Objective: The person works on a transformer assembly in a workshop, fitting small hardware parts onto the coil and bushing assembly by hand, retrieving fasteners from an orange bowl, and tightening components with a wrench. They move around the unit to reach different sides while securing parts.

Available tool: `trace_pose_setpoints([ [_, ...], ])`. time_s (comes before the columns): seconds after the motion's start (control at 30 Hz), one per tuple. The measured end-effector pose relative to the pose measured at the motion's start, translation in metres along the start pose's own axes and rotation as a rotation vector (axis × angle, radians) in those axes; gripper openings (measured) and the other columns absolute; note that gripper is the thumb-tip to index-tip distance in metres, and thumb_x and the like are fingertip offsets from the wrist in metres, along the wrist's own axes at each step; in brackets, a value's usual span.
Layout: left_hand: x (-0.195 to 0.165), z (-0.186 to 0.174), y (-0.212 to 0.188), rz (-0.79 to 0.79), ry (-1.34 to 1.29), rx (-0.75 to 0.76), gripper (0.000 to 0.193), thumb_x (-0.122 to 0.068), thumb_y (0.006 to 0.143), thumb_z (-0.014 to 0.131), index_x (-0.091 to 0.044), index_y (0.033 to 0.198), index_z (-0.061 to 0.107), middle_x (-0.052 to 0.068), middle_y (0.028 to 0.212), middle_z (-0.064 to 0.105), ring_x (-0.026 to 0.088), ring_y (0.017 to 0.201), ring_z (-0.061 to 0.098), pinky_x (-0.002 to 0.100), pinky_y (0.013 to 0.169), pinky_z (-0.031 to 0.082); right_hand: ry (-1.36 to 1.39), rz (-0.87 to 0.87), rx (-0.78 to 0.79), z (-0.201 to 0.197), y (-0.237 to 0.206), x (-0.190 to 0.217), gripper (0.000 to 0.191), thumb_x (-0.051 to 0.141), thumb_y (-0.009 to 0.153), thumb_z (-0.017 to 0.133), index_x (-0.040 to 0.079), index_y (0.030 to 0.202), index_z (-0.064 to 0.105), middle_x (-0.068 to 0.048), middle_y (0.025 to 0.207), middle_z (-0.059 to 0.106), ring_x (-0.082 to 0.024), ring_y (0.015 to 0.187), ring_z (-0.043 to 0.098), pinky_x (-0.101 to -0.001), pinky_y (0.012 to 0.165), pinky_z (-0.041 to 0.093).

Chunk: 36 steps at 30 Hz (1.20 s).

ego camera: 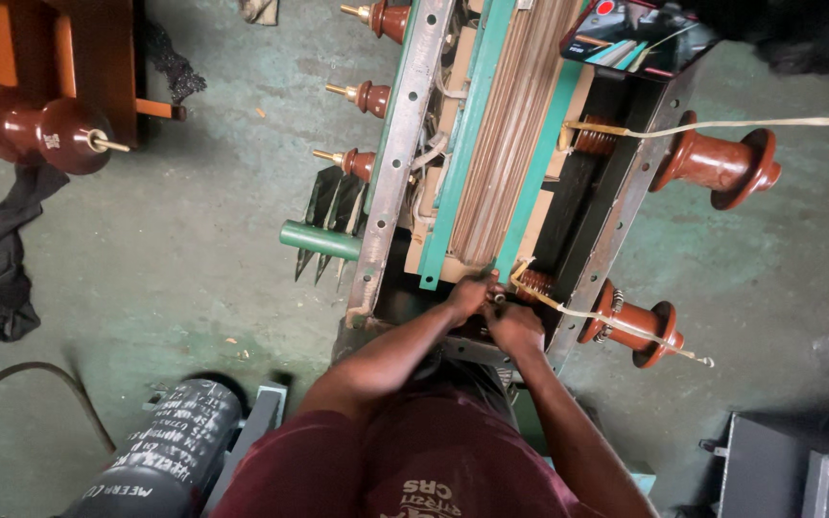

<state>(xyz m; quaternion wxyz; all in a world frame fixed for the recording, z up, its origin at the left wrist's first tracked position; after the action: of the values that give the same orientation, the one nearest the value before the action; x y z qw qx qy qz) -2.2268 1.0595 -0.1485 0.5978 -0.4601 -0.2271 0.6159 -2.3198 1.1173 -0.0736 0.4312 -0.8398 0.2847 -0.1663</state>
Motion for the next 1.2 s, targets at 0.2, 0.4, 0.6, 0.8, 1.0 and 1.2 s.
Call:
trace_pose_setpoints([
  [0.2,0.000,-0.001,0.003,0.058,0.073,-0.031,0.060,-0.058,0.098,0.056,-0.001,0.108,0.073,0.006,0.102,0.075,0.015,0.078,0.062,0.035,0.060,0.053,0.097,0.030,-0.107,-0.003,0.000,-0.003,0.070,0.059,0.086,0.065,0.017,0.139,0.047,-0.023,0.109,0.073,-0.045,0.100,0.070,-0.0548,0.088,0.056],
  [0.4,0.011,-0.004,0.013,0.043,0.093,-0.018,0.062,-0.058,0.099,0.054,0.000,0.108,0.075,0.008,0.102,0.076,0.017,0.081,0.064,0.035,0.061,0.055,0.100,0.031,-0.113,-0.014,-0.008,0.006,0.070,0.060,0.085,0.068,0.018,0.137,0.052,-0.024,0.109,0.072,-0.045,0.100,0.070,-0.0545,0.088,0.056],
  [0.6,0.013,-0.004,0.019,0.105,-0.013,-0.002,0.049,-0.052,0.095,0.058,-0.006,0.109,0.067,0.008,0.098,0.072,0.020,0.079,0.067,0.037,0.057,0.053,0.106,0.045,-0.094,-0.020,-0.012,0.009,0.066,0.061,0.085,0.066,0.013,0.130,0.060,-0.025,0.109,0.073,-0.045,0.102,0.070,-0.0549,0.089,0.056],
  [0.8,0.014,-0.004,0.016,0.142,0.051,-0.014,0.051,-0.050,0.103,0.061,0.000,0.099,0.074,0.009,0.088,0.072,0.019,0.076,0.064,0.030,0.059,0.052,0.072,0.037,-0.029,-0.020,-0.011,0.007,0.063,0.064,0.087,0.064,0.013,0.123,0.068,-0.024,0.108,0.072,-0.043,0.103,0.070,-0.0547,0.091,0.054],
  [1.0,0.010,-0.001,0.003,0.008,-0.075,0.075,0.035,-0.042,0.099,0.063,-0.010,0.097,0.076,0.000,0.075,0.065,0.012,0.062,0.057,0.028,0.054,0.047,0.280,0.025,-0.113,-0.003,0.003,-0.009,0.062,0.058,0.099,0.051,0.007,0.131,0.062,-0.028,0.112,0.071,-0.046,0.107,0.067,-0.0553,0.094,0.052],
  [1.2,0.009,0.006,0.003,0.039,0.004,0.098,0.020,-0.031,0.099,0.069,-0.013,0.092,0.076,-0.004,0.072,0.064,0.007,0.059,0.052,0.025,0.051,0.039,0.418,-0.046,-0.220,0.009,0.030,-0.035,0.058,0.051,0.103,0.044,0.003,0.129,0.063,-0.031,0.127,0.064,-0.049,0.121,0.057,-0.0525,0.104,0.044],
])
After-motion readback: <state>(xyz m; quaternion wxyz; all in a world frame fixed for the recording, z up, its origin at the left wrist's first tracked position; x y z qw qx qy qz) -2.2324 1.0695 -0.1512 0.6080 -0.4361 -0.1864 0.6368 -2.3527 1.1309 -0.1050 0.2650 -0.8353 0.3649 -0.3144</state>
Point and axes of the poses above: each hand's wrist, its own y-axis towards the middle knuckle, its own z-axis out of the palm, x = y × z, the point moved 4 cm from there along y, towards the middle knuckle
